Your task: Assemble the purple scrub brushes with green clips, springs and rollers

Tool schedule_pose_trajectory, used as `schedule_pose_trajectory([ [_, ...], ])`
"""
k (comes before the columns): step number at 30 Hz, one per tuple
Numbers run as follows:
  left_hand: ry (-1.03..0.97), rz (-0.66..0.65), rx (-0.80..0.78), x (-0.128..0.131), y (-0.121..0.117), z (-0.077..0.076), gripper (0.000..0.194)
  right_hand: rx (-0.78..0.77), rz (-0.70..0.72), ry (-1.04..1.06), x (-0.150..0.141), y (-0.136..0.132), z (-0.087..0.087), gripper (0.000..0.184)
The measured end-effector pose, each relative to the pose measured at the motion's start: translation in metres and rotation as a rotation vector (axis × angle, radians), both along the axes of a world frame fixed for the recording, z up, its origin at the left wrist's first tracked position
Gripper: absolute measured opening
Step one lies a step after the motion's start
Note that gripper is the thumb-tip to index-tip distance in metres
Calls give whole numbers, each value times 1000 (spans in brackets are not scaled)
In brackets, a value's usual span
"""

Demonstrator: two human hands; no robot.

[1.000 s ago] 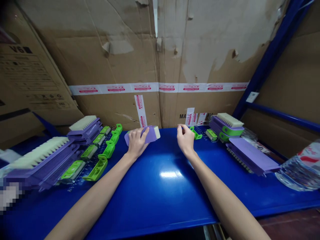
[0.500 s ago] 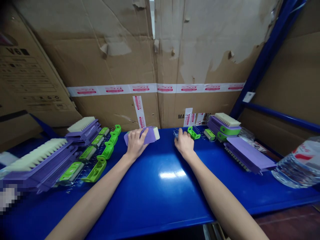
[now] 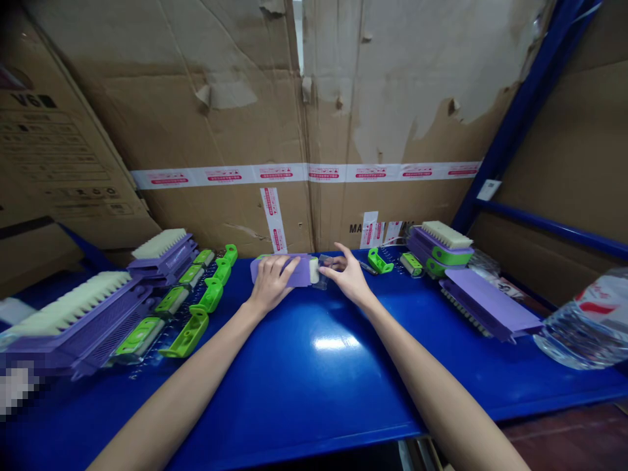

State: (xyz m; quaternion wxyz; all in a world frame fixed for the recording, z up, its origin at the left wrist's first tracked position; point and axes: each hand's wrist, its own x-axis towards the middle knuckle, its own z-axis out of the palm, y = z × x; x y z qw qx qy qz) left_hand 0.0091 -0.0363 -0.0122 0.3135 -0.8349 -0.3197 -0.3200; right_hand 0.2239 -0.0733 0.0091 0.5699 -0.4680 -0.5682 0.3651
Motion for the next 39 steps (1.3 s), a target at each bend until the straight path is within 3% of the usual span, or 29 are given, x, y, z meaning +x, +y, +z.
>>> schedule_pose_trajectory([
  [20, 89, -213, 7, -3, 1, 1, 51, 43, 123, -89, -6, -1, -4, 74],
  [26, 84, -214, 23, -3, 1, 0, 51, 13, 157, -1, -8, 1, -7, 79],
  [34, 57, -165, -35, -2, 2, -2, 54, -43, 140, 116, -13, -1, -4, 81],
  [39, 93, -150, -101, 3, 2, 1, 62, -66, 7, 47, -10, 7, -11, 81],
])
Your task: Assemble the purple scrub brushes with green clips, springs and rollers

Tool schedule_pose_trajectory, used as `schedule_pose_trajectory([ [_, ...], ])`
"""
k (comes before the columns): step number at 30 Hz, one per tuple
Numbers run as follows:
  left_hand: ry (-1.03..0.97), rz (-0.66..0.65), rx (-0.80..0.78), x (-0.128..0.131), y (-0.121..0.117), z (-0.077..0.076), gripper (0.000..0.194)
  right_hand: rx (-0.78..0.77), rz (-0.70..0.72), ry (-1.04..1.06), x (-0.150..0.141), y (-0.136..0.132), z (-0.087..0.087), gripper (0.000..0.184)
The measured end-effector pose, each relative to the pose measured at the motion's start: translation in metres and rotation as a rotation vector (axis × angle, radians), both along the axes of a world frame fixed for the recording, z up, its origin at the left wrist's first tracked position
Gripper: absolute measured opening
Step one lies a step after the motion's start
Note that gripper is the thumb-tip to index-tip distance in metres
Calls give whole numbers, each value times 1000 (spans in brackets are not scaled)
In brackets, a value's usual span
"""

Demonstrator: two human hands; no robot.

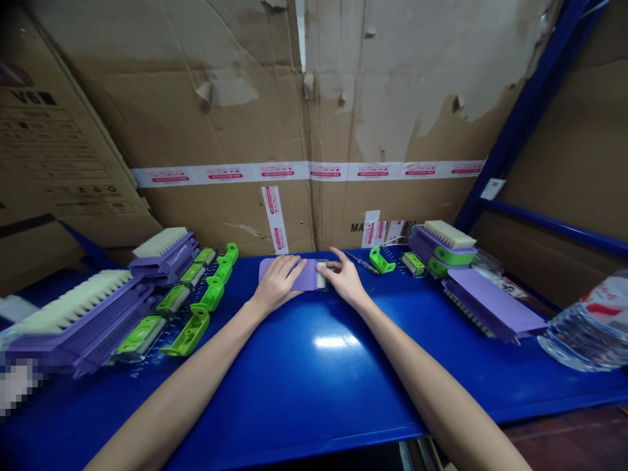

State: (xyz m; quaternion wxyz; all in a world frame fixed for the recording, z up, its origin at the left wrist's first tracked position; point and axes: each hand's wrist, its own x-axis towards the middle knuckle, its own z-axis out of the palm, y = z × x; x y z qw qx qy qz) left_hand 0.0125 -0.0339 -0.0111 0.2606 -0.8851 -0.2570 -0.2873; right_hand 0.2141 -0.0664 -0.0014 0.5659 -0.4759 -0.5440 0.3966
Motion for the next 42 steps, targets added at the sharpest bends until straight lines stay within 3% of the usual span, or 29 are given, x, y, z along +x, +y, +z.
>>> schedule_pose_trajectory([
  [5, -76, 74, 31, 1, -4, 3, 58, -44, -100, 95, 1, 6, -3, 77],
  [10, -194, 181, -42, -1, -1, 0, 62, -129, -156, 149, 1, 6, 0, 55],
  [19, -158, 193, -136, -1, 2, -2, 60, -166, -147, 172, 7, 3, 0, 39],
  [27, -179, 285, -161, -1, 1, -2, 65, -163, -141, 131, 6, 2, -1, 41],
  [34, -141, 292, -151, -2, 2, -1, 42, -157, -106, 152, 9, -1, 0, 50],
  [42, -301, 189, -149, -6, 7, -6, 42, 70, -106, 130, 9, -8, 9, 71],
])
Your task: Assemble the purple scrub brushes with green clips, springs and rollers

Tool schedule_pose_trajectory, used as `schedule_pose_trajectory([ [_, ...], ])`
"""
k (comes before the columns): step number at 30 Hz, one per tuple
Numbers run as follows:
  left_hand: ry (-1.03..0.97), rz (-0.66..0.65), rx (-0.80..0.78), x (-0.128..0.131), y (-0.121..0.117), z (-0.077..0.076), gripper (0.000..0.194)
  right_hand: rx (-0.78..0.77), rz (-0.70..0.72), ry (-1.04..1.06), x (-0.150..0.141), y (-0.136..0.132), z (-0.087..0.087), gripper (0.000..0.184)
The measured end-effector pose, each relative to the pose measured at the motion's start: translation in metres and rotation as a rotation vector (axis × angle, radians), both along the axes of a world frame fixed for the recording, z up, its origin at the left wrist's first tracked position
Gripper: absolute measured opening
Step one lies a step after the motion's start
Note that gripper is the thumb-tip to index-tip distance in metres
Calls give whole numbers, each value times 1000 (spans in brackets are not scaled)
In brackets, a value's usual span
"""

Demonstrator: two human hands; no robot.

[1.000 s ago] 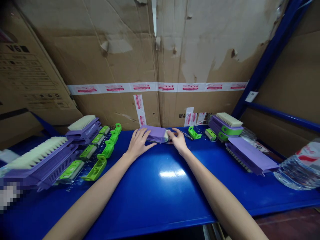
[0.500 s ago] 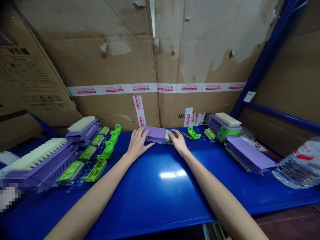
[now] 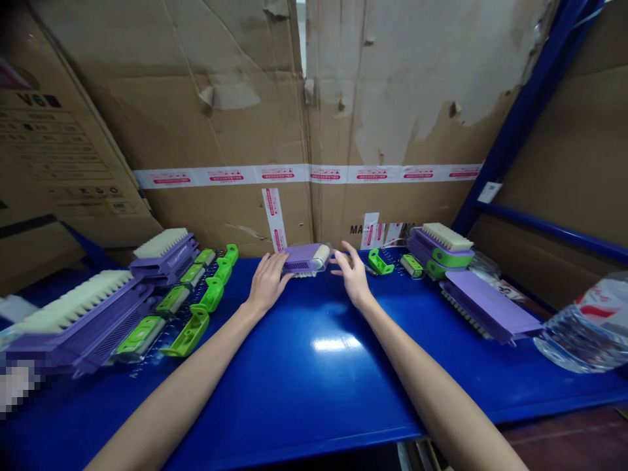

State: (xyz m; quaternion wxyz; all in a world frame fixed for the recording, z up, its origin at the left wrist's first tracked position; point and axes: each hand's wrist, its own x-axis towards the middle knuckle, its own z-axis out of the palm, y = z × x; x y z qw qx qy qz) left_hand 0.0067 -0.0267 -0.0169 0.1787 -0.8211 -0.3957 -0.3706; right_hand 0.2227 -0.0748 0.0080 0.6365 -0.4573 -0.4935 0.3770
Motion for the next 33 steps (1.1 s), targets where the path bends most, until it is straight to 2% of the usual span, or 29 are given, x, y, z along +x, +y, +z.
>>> schedule_pose_trajectory([
  [6, -238, -79, -43, 8, -7, 1, 42, 109, 15, -116, -13, -5, 0, 89],
  [9, -389, -91, -147, 17, -14, 5, 40, 135, 52, -153, -19, -6, -1, 95],
  [13, -549, -137, -335, 26, -20, 6, 35, 143, 116, -306, -29, -8, -3, 107],
  [17, -475, -242, -406, 27, -24, 1, 35, 146, -5, -388, -41, -13, 1, 102],
  [23, -234, -319, -312, 28, -34, 5, 47, 81, -197, -467, -33, -22, 17, 101],
  [26, -28, -164, -280, 26, -32, 10, 39, 0, -276, -610, -24, -25, 30, 101],
  [28, 120, 35, -330, 19, -27, 14, 49, -110, -312, -784, -17, -27, 37, 104],
  [31, 191, 321, -432, 5, -18, 19, 57, -260, -312, -1039, -10, -28, 40, 105],
  [33, 201, 402, -474, -2, -14, 21, 58, -307, -295, -1167, -7, -28, 37, 102],
])
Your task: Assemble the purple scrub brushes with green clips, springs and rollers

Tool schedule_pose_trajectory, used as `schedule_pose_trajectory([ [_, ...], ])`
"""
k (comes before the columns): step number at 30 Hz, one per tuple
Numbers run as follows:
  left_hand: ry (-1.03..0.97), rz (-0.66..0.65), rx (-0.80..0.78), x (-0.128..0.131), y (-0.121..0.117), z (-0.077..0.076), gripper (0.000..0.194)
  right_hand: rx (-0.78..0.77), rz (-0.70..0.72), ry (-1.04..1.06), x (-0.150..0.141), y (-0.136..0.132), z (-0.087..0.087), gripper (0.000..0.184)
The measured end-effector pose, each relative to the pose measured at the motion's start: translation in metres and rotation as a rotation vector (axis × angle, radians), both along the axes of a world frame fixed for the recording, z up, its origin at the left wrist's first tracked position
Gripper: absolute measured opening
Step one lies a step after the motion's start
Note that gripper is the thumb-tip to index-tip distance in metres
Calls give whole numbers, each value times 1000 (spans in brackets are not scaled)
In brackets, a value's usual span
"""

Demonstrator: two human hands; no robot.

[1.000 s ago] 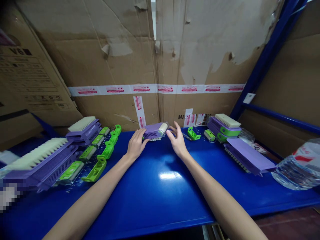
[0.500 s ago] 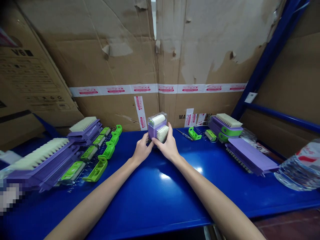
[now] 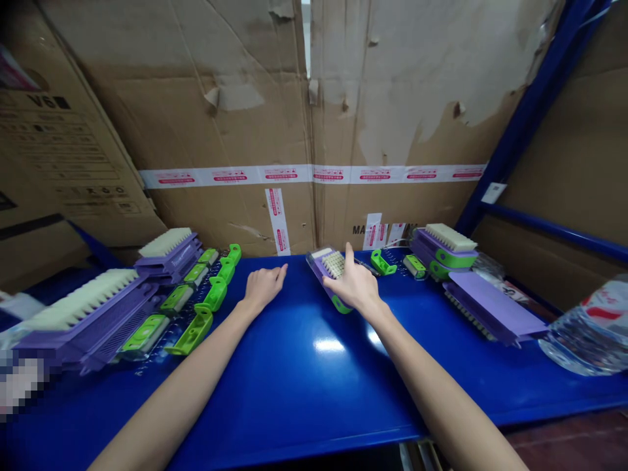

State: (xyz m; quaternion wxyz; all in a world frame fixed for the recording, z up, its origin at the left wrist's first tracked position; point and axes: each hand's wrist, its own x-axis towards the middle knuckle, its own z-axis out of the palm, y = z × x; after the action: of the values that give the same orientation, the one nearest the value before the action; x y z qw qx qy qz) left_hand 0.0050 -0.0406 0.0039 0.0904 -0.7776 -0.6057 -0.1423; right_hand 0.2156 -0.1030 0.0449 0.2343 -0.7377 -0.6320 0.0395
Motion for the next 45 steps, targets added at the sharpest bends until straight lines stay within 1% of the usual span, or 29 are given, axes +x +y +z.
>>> schedule_pose_trajectory([
  [3, 11, -1, -63, -4, 2, 1, 58, -59, 5, -124, 2, 2, -6, 96],
  [6, 19, -39, -99, -2, 1, 1, 57, -93, 0, -150, 3, 6, -9, 90],
  [8, 19, -45, -107, -1, 0, 1, 57, -75, 8, -146, 6, 9, -7, 86],
  [11, 20, -53, -115, -1, 0, 1, 54, 35, 30, -150, 17, 7, 0, 76],
  [13, 17, -59, -112, -2, 0, 1, 52, 142, 43, -143, 30, -1, 5, 66],
  [15, 12, -55, -100, -2, 1, 1, 52, 243, 40, -148, 50, -14, 9, 59],
  [17, 13, -44, -94, -2, 2, 0, 53, 291, -14, -214, 77, -31, 10, 58],
  [18, 17, -42, -95, -2, 2, 0, 53, 290, -56, -251, 93, -41, 11, 58],
  [20, 28, -47, -97, -2, 3, -1, 52, 232, -161, -337, 128, -58, 10, 59],
  [23, 37, -61, -105, -2, 4, -1, 53, 60, -401, -412, 174, -78, 7, 58],
  [25, 39, -61, -119, -2, 4, 0, 53, -64, -467, -390, 194, -87, 5, 58],
  [26, 42, -56, -127, -1, 4, 0, 52, -131, -487, -374, 200, -91, 3, 57],
  [28, 51, -43, -140, -1, 4, 0, 52, -218, -494, -365, 203, -99, -2, 55],
  [29, 56, -38, -144, -1, 4, 0, 51, -231, -494, -380, 202, -103, -5, 55],
  [30, 60, -36, -146, -1, 4, 0, 51, -222, -492, -404, 199, -107, -8, 56],
  [33, 66, -40, -148, -1, 4, 0, 51, -120, -481, -459, 193, -119, -19, 61],
  [36, 64, -37, -153, -1, 4, 0, 51, -46, -435, -451, 195, -125, -31, 67],
  [39, 63, -39, -146, -1, 4, 0, 51, -30, -387, -410, 200, -125, -38, 67],
  [42, 57, -44, -141, -1, 4, 0, 50, 35, -424, -360, 195, -124, -33, 63],
  [45, 49, -48, -149, -1, 5, -1, 50, 195, -440, -341, 172, -121, -14, 59],
])
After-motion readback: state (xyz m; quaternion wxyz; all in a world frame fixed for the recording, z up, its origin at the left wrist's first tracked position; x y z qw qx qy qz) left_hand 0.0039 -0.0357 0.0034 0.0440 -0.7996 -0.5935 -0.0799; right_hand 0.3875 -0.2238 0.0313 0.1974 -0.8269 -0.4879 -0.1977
